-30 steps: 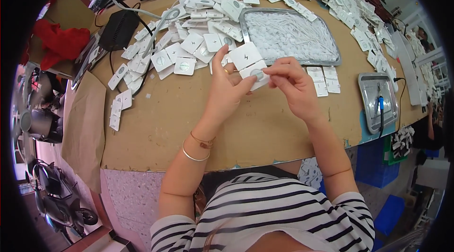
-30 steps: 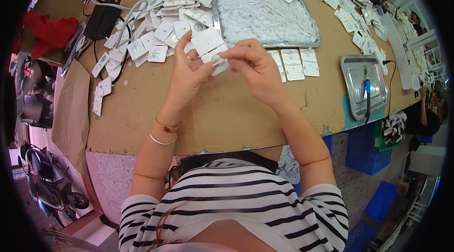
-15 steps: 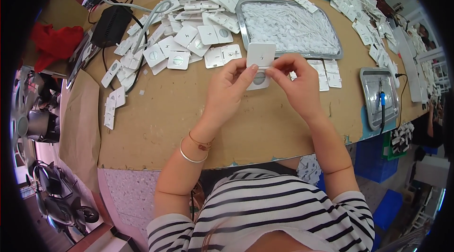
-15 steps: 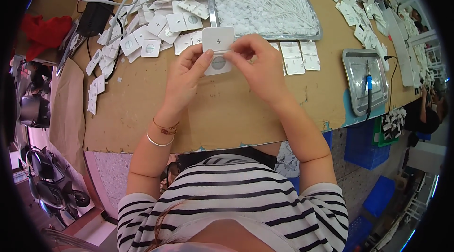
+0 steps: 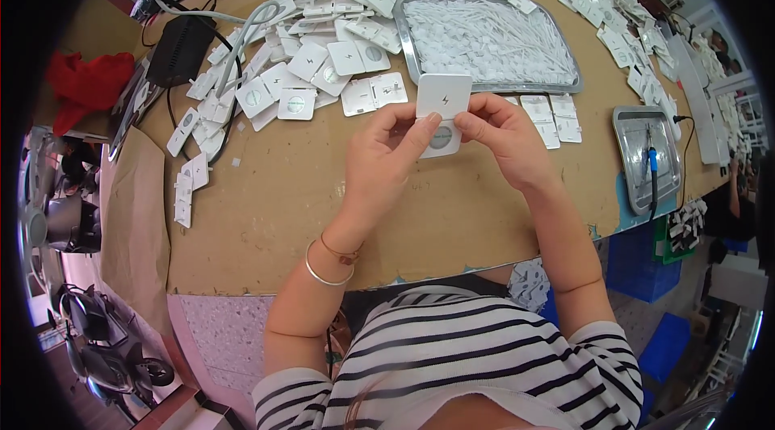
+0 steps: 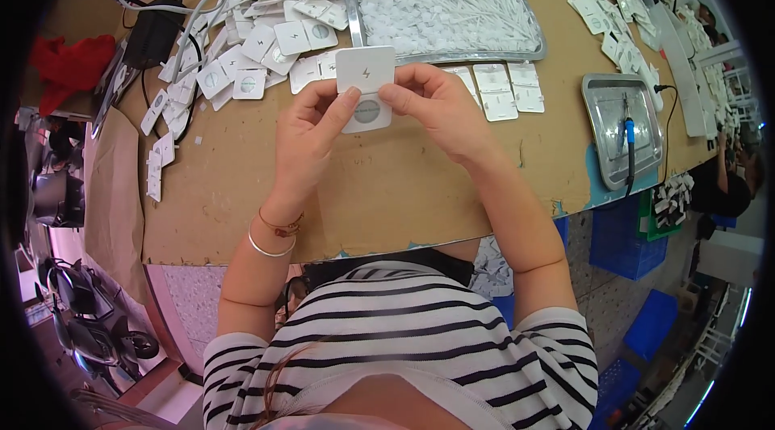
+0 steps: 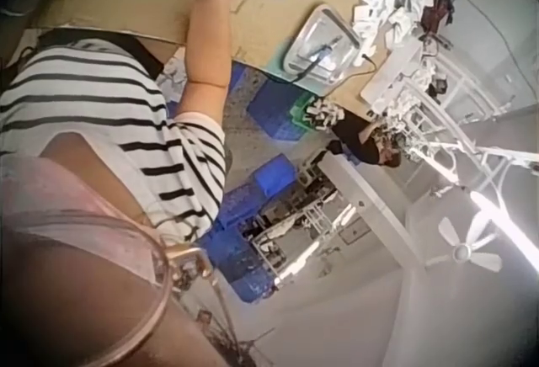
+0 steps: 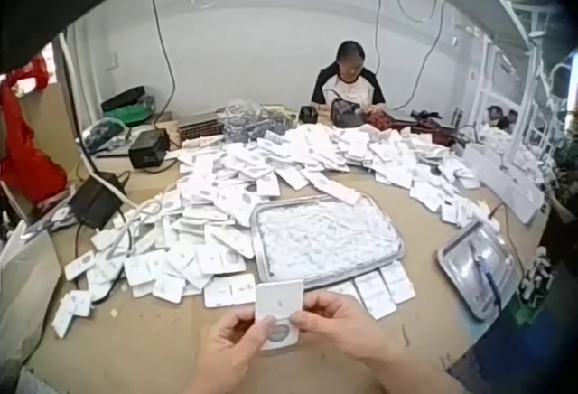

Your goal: Attaching small circular tags onto white rectangular backing cards in a workshop environment.

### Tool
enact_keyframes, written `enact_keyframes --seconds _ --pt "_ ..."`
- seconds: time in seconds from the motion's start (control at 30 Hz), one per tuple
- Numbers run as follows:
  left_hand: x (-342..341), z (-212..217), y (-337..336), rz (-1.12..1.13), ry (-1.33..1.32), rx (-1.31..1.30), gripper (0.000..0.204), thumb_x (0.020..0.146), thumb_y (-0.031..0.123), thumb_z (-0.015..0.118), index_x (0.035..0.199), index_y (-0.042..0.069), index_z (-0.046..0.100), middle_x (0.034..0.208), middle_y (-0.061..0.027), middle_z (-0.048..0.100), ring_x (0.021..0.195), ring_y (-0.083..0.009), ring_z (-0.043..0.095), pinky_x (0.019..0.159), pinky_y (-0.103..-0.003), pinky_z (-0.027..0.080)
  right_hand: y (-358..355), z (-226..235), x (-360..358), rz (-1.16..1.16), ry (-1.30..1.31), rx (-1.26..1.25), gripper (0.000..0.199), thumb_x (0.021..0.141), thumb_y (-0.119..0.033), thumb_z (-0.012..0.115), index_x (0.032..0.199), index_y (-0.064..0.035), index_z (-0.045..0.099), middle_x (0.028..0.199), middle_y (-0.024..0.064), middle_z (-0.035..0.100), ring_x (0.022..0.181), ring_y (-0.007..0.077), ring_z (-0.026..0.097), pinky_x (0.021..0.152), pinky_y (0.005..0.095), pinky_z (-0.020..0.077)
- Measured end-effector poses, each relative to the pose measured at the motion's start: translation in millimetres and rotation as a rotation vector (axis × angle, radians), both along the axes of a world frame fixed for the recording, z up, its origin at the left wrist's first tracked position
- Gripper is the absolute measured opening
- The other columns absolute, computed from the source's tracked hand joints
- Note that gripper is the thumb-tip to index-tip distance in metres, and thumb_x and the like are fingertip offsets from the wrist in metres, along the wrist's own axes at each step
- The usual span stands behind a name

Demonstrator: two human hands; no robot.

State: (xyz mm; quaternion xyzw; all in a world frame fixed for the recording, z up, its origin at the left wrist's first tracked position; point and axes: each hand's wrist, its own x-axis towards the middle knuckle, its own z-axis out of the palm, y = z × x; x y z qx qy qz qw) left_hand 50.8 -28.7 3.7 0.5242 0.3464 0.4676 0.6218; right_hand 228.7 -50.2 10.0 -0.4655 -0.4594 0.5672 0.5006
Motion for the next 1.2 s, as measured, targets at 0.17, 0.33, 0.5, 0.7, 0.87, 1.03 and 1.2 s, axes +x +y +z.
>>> enact_keyframes --seconds 0.17,0.33,0.5,0.7,0.87,1.03,1.2 --pt "-0.8 0.1 -1.4 0.017 -0.007 0.037 0.021 0.087 0.012 0.062 0.101 -0.003 0.061 0.089 -0.0046 0.064 0.079 -0.0075 0.058 0.070 -0.022 0.047 -3.1 0.1 -3.0 -0.023 -0.029 0.066 0.012 0.086 -0.012 0.063 0.093 -0.0030 0.060 0.086 -0.0002 0.059 0.078 0.0071 0.051 0.072 0.0216 0.0417" --pt "3.4 -8.4 -1.2 0.069 0.015 0.141 0.021 0.087 0.012 0.062 0.100 -0.003 0.060 0.090 -0.0053 0.064 0.080 -0.0078 0.058 0.070 -0.022 0.047 -10.4 -0.4 -14.3 -0.144 -0.323 0.279 0.011 0.085 -0.011 0.064 0.090 -0.0018 0.060 0.082 -0.0003 0.059 0.075 0.0063 0.051 0.068 0.0209 0.0408" --pt "-2.9 -15.0 4.8 0.039 -0.012 -0.024 0.020 0.087 0.014 0.063 0.097 -0.002 0.057 0.089 -0.0044 0.063 0.079 -0.0069 0.057 0.070 -0.022 0.046 8.4 4.9 -7.3 -0.025 -0.535 0.167 0.013 0.086 -0.014 0.061 0.086 -0.0006 0.063 0.078 0.0011 0.061 0.073 0.0075 0.052 0.067 0.0232 0.0422" --pt "-5.2 0.0 8.5 0.079 -0.058 -0.093 0.021 0.087 0.016 0.063 0.097 -0.001 0.057 0.089 -0.0037 0.063 0.078 -0.0061 0.056 0.069 -0.021 0.046 106.6 -10.9 63.8 -0.251 -1.116 0.308 0.017 0.083 -0.017 0.061 0.093 -0.0043 0.067 0.083 0.0081 0.064 0.071 0.0165 0.059 0.068 0.0278 0.0471" --pt "-9.1 -0.5 12.1 0.118 -0.099 -0.105 0.023 0.087 0.018 0.064 0.098 -0.002 0.057 0.090 -0.0040 0.063 0.078 -0.0064 0.056 0.069 -0.021 0.045 134.5 -14.8 60.4 -0.137 -1.350 0.212 0.019 0.078 -0.016 0.065 0.093 -0.0058 0.067 0.087 0.0092 0.063 0.077 0.0191 0.060 0.070 0.0293 0.0474" --pt "-12.0 -1.1 14.7 0.101 -0.086 -0.112 0.025 0.090 0.021 0.060 0.101 -0.001 0.055 0.093 -0.0041 0.062 0.081 -0.0064 0.055 0.070 -0.022 0.045 131.3 -4.9 68.0 -0.141 -1.067 0.033 0.017 0.081 -0.019 0.064 0.092 -0.0063 0.068 0.090 0.0053 0.064 0.079 0.0139 0.058 0.072 0.0280 0.0461" --pt "-9.1 0.5 13.9 0.011 -0.332 -0.374 0.032 0.092 0.030 0.055 0.106 0.002 0.049 0.092 -0.0014 0.055 0.081 -0.0068 0.051 0.069 -0.025 0.044 95.9 20.1 63.8 -0.125 -0.295 -0.047 0.018 0.089 -0.017 0.057 0.100 -0.0034 0.062 0.094 0.0032 0.064 0.076 0.0086 0.056 0.070 0.0262 0.0451"
